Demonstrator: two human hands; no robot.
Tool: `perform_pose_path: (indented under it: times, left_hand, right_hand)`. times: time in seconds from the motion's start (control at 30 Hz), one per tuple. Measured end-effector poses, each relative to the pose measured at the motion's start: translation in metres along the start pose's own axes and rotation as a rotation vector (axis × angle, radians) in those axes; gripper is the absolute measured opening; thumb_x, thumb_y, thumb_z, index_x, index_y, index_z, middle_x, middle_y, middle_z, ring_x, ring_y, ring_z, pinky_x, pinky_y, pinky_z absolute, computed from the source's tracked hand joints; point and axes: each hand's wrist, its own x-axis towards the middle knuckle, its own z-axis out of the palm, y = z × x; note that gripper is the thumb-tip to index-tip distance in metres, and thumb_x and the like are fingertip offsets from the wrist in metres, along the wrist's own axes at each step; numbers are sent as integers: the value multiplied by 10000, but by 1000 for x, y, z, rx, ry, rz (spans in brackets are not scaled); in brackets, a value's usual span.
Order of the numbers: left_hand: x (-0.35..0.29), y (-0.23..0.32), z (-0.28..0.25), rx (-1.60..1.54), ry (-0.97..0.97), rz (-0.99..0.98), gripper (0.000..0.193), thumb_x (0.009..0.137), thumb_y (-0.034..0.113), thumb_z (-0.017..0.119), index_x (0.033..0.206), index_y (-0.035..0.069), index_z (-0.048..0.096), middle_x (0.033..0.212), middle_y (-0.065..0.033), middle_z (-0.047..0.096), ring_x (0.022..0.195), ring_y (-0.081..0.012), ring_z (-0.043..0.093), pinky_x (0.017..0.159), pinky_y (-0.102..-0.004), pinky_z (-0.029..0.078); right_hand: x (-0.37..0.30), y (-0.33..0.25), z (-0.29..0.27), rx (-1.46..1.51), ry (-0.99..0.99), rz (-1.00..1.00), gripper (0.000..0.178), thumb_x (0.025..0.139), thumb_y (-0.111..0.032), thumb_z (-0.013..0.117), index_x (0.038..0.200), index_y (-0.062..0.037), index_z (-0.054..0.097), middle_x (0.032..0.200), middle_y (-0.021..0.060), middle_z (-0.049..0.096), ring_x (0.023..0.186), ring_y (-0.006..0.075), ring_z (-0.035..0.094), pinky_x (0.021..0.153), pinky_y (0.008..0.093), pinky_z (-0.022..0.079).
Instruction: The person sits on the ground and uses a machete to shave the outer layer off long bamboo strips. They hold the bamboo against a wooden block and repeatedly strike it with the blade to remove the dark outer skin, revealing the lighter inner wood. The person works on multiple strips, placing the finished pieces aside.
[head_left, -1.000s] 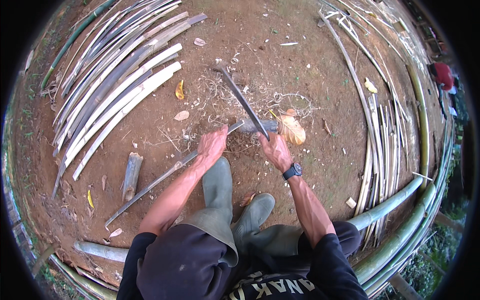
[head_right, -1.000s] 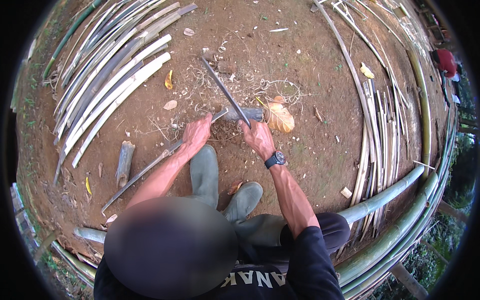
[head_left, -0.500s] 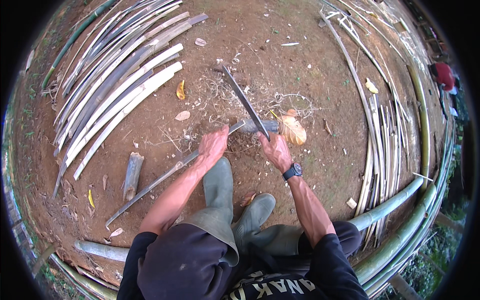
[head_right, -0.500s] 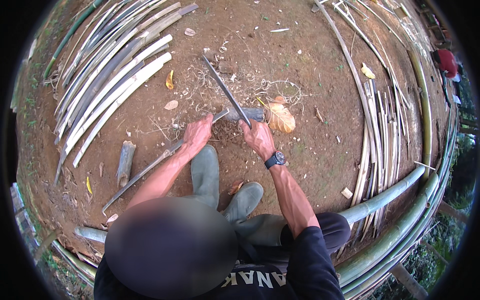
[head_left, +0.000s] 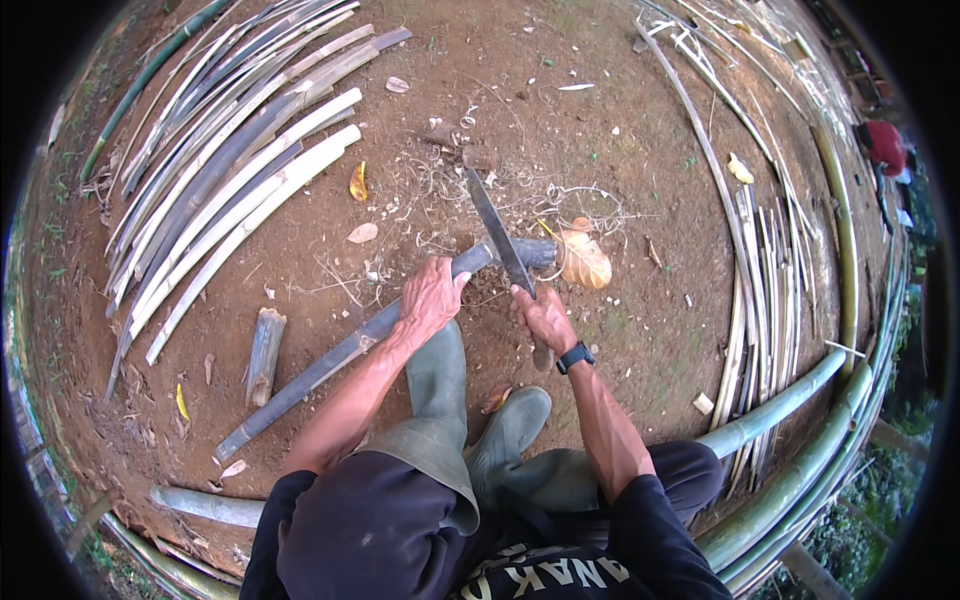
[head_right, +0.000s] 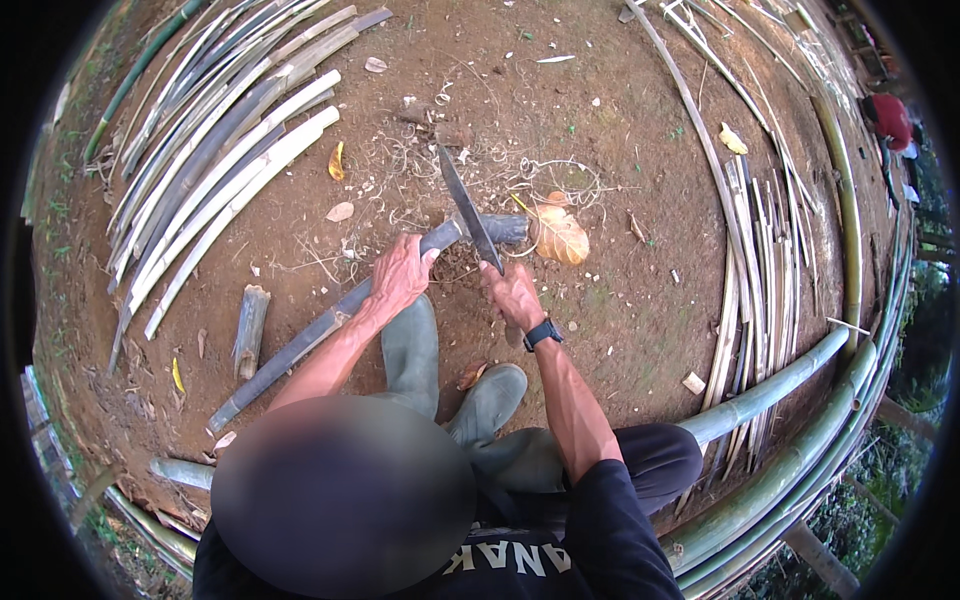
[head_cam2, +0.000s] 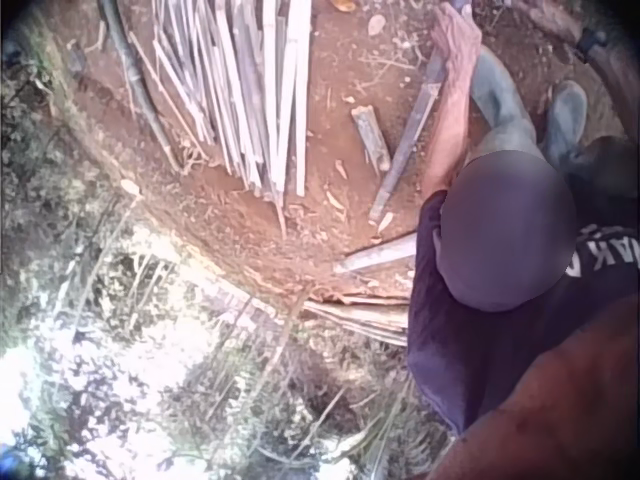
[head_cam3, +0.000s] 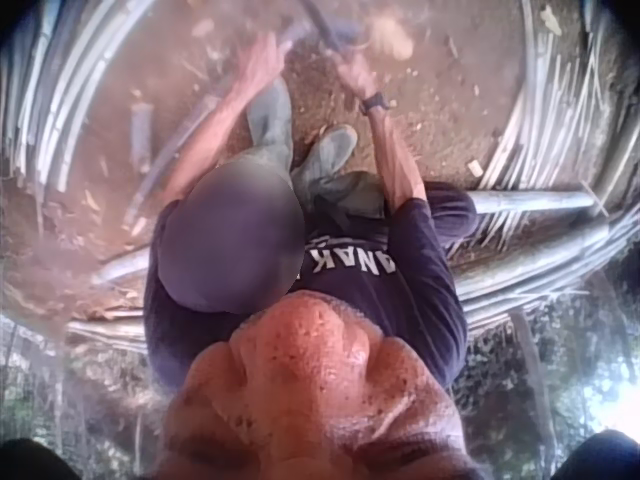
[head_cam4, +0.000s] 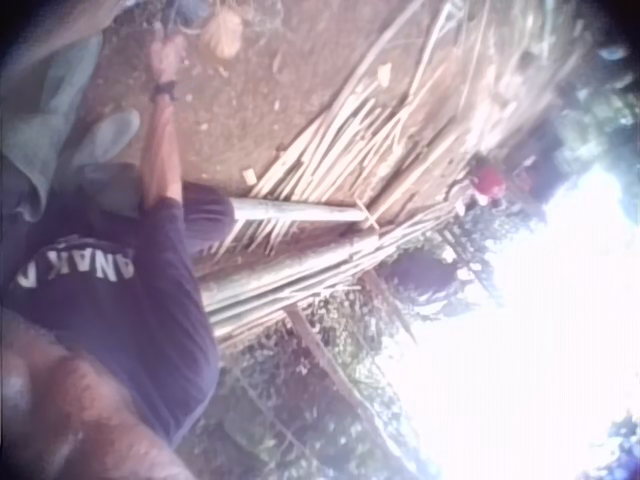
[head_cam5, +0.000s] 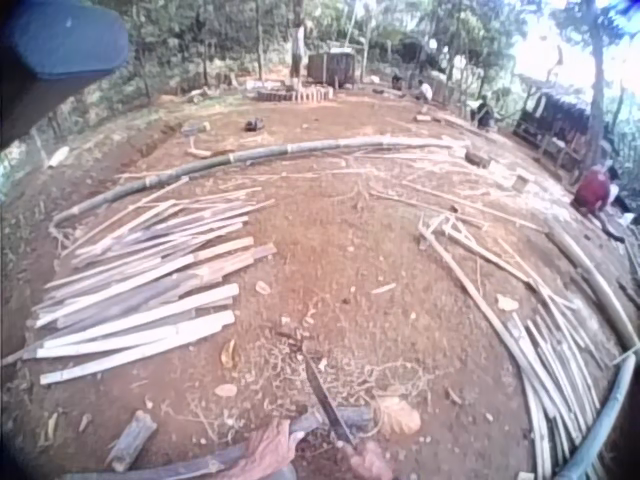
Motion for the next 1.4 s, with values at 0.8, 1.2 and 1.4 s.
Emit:
perform_pose_path:
  times: [0.8,1.2,1.4]
  left_hand:
    - [11,-4,2,39,67,34,292,914,312,546,920,32,464,768,-184,573,638,-381,616,522,-498,458]
    - [12,-4,3,50,62,16,309,916,329,548,880,37,455,691,-171,579,596,-360,607,499,-460,457]
    - [13,-4,4,52,44,14,303,908,313,565,872,28,467,693,-166,587,582,-345,613,495,-450,466]
  right_hand:
    - [-9,-45,17,-362,337,-387,386,908,-276,527,756,72,595,637,287,544,606,437,570,551,467,429]
    - [-14,-52,15,-314,333,-310,418,901,-292,534,695,67,593,588,282,526,589,426,581,556,470,436]
    - [-2,-4,11,-442,211,-252,411,897,-282,541,705,78,593,648,319,540,640,457,589,571,501,444]
